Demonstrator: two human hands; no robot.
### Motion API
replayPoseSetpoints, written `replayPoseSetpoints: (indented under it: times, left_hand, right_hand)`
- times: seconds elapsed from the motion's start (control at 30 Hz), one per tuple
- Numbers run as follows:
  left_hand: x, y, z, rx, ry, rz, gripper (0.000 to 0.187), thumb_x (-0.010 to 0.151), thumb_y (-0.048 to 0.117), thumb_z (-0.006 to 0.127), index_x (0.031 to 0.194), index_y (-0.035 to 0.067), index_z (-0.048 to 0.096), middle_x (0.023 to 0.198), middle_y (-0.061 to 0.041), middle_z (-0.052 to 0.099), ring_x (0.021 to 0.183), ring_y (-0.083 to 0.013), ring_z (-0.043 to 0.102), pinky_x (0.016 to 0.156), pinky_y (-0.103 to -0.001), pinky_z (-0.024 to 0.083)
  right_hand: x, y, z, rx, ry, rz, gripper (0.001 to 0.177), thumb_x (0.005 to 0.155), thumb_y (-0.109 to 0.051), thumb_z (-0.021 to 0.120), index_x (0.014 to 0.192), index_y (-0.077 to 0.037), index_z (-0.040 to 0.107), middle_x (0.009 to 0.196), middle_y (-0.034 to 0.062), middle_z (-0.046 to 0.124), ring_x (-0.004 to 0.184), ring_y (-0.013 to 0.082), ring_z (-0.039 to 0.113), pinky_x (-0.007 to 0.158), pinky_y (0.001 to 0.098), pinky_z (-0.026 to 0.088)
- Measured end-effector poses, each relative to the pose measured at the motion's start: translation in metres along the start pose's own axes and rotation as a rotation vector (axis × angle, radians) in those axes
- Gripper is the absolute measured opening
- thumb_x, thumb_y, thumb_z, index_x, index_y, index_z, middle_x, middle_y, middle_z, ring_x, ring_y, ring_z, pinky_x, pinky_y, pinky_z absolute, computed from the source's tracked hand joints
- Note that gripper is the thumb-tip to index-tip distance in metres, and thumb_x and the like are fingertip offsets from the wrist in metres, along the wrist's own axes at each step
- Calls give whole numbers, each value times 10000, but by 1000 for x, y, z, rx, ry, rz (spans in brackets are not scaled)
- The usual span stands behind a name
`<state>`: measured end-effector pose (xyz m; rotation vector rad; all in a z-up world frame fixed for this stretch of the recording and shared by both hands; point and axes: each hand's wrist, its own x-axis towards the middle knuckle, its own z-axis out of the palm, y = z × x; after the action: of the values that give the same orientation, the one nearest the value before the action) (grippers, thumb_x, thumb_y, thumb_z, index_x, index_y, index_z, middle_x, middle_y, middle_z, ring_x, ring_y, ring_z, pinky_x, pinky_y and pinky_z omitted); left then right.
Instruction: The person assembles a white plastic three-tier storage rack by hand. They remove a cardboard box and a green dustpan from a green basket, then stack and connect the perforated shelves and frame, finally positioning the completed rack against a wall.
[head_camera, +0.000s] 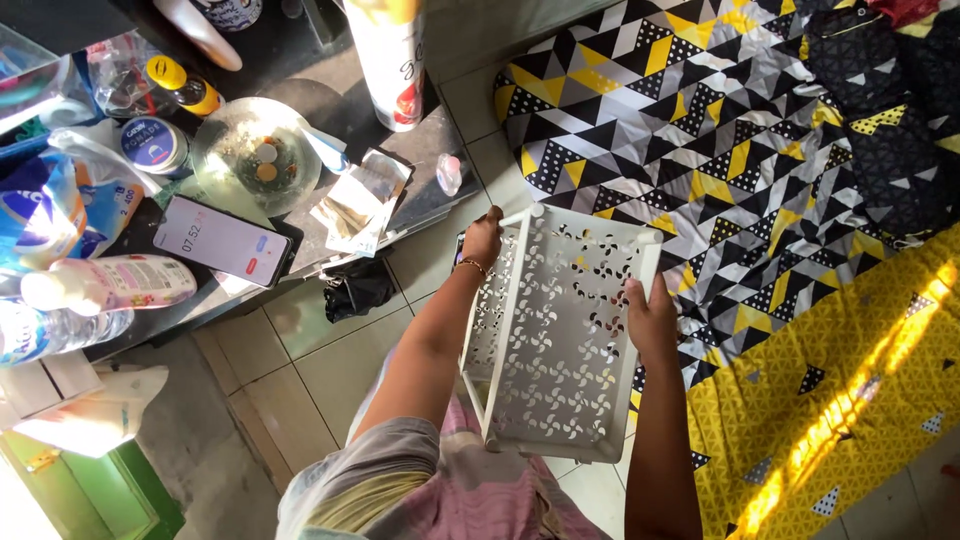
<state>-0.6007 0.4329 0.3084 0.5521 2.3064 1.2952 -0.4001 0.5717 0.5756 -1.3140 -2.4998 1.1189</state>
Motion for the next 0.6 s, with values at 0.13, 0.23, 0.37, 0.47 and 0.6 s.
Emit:
replayPoseSetpoints:
  times: [0.13, 0.23, 0.37, 0.47, 0.6]
  left_hand:
    - [-4, -7, -5, 154, -65, -21, 220, 922, 33, 564, 1113, 137, 586, 963, -177, 735, 882, -415, 704, 775, -519, 554]
    - [-5, -2, -14, 289, 52, 23, 286, 861, -3, 570, 1098, 150, 617, 1022, -174, 726, 896, -417, 705, 742, -509, 562]
    - [-26, 29, -49, -94, 29, -128, 475, 937, 100, 535, 1410, 144, 523, 1024, -210, 720, 882, -410, 714, 761, -494, 555]
    - [-60, 90, -92, -371, 107, -231, 426, 1033, 304, 485, 1425, 137, 505, 1105, -183, 737, 989, -355, 722, 886, -447, 543]
    - [-118, 155, -123, -14, 270, 302, 641, 1060, 344, 578, 1504, -60, 352, 1529, -368, 390, 1383, -512, 417, 1119, -510, 342]
  right_hand:
    - [3, 6, 9, -66, 11, 33, 352, 1022, -285, 576, 1293, -62, 584, 1066, 167, 728, 980, 324, 708, 854, 410, 529]
    - [9, 8, 14, -95, 33, -36, 406, 1019, -296, 569, 1360, -77, 546, 1117, 212, 711, 1039, 411, 682, 877, 469, 528]
    - [20, 3, 26, -145, 31, -5, 487, 998, -338, 562, 1440, -142, 503, 1139, 240, 705, 1064, 478, 648, 885, 538, 517]
    - [32, 9, 39, -139, 25, -7, 480, 995, -357, 551, 1433, -166, 506, 1126, 236, 711, 1045, 486, 650, 871, 555, 517]
    - [50, 26, 65, -146, 29, -27, 404, 1029, -397, 546, 1366, -174, 557, 1094, 212, 732, 1007, 472, 680, 860, 548, 530]
